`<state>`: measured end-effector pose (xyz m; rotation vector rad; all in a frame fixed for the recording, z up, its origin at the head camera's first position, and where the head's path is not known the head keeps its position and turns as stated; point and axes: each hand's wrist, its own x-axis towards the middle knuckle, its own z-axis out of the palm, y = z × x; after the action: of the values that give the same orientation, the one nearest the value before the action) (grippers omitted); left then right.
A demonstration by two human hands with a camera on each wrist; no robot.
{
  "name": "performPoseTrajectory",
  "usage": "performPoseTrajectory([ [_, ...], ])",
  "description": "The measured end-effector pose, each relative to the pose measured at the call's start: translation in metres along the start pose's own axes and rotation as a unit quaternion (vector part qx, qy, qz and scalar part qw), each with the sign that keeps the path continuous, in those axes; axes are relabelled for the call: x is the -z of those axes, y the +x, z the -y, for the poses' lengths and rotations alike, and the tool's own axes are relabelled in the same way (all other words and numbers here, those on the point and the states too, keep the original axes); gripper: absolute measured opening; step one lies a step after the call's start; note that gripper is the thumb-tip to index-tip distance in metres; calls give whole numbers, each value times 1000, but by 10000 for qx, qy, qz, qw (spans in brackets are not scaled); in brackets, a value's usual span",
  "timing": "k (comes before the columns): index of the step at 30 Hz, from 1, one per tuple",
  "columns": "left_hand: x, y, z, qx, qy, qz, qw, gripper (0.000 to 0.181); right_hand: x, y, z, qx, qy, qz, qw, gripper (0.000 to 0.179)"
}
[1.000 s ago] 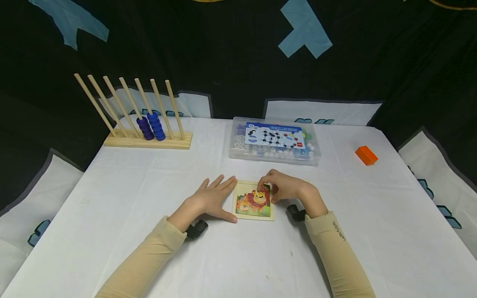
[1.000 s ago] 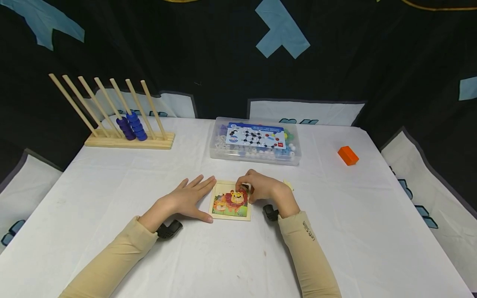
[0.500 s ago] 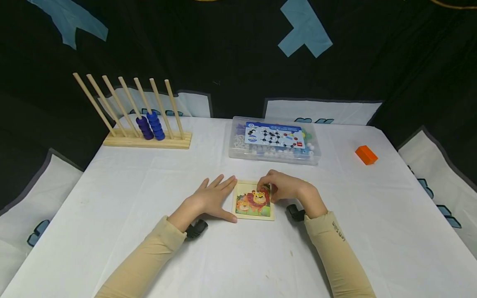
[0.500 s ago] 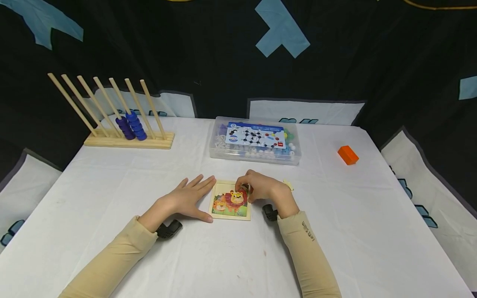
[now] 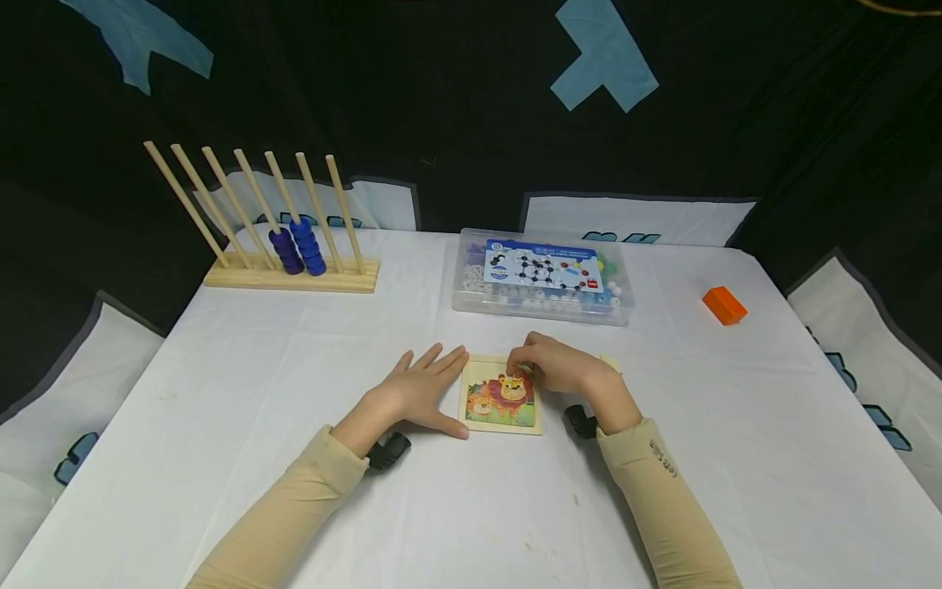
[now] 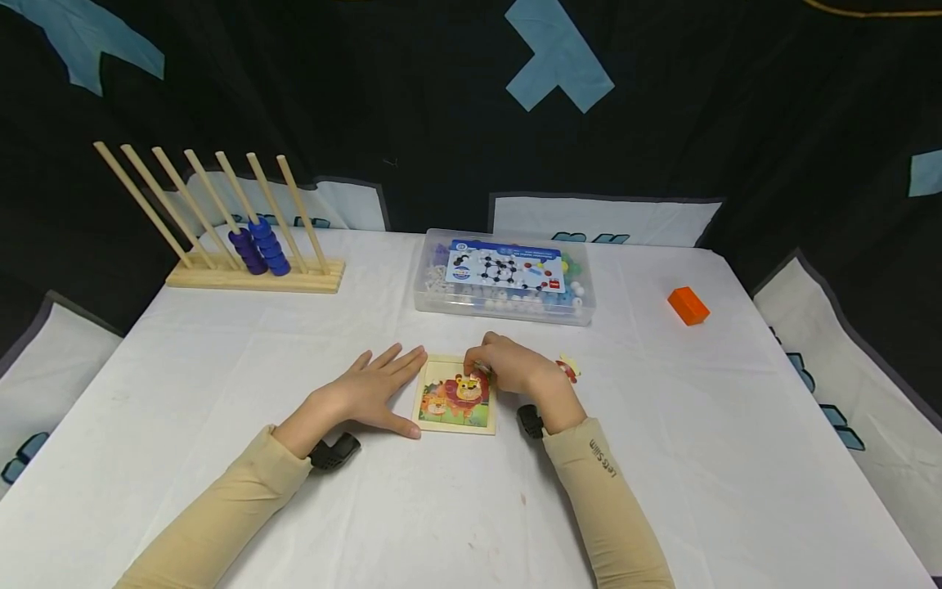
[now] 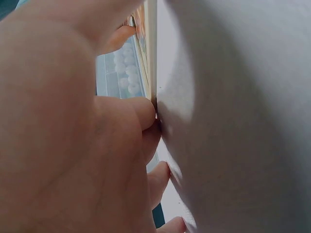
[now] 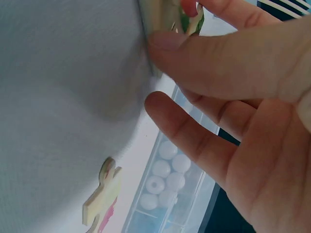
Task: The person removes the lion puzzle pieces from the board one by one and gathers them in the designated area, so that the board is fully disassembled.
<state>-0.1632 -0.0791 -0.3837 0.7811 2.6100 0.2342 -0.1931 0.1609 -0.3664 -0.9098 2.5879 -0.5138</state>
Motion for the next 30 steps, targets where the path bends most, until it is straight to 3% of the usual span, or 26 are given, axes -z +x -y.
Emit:
performPoseTrajectory([
  [11,0,0,0,6,-5,14,10000,112,2,-2,-3,-142,-245,17,9996,33],
  [24,2,1,-1,-14,34,6,10000,112,3,0,-1,-177,-69,40,9998,31],
  [30,2,1,-3,-74,75,83,9999,99,2,1,0,-150,-109,3,9998,31],
])
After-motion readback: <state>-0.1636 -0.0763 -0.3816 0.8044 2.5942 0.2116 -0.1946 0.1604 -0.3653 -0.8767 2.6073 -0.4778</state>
